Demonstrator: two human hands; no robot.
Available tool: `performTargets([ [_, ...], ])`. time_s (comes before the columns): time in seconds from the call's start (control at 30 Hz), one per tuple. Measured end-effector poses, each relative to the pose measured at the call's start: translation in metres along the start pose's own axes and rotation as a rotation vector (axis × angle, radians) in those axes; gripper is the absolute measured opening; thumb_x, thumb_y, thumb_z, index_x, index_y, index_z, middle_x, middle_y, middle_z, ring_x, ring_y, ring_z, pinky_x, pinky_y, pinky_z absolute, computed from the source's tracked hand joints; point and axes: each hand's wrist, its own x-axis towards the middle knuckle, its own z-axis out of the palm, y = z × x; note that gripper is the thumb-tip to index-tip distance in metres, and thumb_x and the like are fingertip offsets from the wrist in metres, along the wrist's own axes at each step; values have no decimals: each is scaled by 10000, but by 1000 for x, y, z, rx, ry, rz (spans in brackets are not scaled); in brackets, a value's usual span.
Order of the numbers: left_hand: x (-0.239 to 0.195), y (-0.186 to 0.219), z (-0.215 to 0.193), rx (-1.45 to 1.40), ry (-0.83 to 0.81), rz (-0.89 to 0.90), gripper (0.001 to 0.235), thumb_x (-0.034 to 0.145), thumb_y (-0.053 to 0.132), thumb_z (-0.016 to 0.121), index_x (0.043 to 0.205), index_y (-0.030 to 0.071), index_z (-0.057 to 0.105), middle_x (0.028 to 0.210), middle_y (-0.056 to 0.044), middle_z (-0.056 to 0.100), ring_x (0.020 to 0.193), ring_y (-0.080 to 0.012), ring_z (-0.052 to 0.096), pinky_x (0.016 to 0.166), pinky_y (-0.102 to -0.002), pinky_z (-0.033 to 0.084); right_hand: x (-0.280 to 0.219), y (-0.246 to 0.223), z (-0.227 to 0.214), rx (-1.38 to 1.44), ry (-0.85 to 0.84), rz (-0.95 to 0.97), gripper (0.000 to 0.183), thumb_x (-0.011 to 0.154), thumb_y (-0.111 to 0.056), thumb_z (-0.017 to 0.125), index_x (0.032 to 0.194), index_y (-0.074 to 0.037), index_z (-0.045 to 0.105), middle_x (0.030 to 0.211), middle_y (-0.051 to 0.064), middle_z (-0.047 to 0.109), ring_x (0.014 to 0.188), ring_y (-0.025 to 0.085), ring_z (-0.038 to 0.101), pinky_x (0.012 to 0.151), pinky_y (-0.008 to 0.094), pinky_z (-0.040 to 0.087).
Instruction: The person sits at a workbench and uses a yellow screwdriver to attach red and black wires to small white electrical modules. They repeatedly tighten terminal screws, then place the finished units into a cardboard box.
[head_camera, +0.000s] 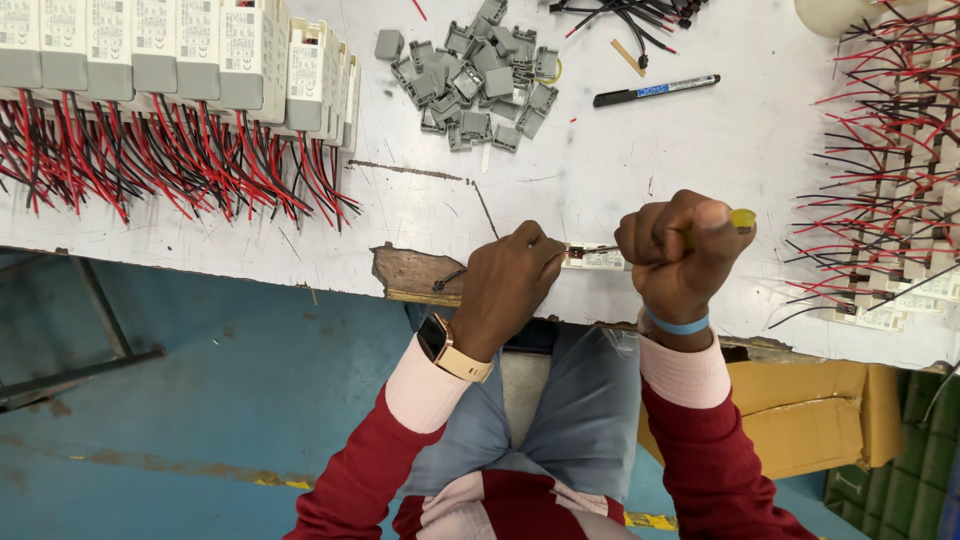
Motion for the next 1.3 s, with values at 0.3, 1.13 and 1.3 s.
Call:
performTargets([
  [0.3, 2, 0, 0, 12, -33, 4, 71, 910, 152, 708, 919, 90, 740, 841, -66, 625, 701, -256, 664, 575, -405, 501, 2, 2, -2, 1, -15, 16, 591, 1074, -494, 540, 664, -128, 322, 468, -14, 239, 400, 79, 165, 408, 271, 170],
  [1.13, 12, 13, 9, 238, -128, 96, 69, 797, 43, 689, 740, 19, 660, 819, -165, 611, 686, -322, 658, 588, -441, 518, 4, 14, 1, 72, 62, -44, 521, 1034, -248, 632, 619, -99, 353, 509, 18, 326, 448, 98, 269, 435, 278, 210],
  [1.3, 8, 11, 15, 326, -188, 170, 15, 774, 21, 653, 768, 33, 661, 843, -178, 617, 698, -317, 659, 605, -435, 519, -2, 24, -8, 80, 63, -12, 522, 1030, -248, 642, 619, -93, 359, 523, 24, 344, 456, 104, 270, 445, 285, 222],
])
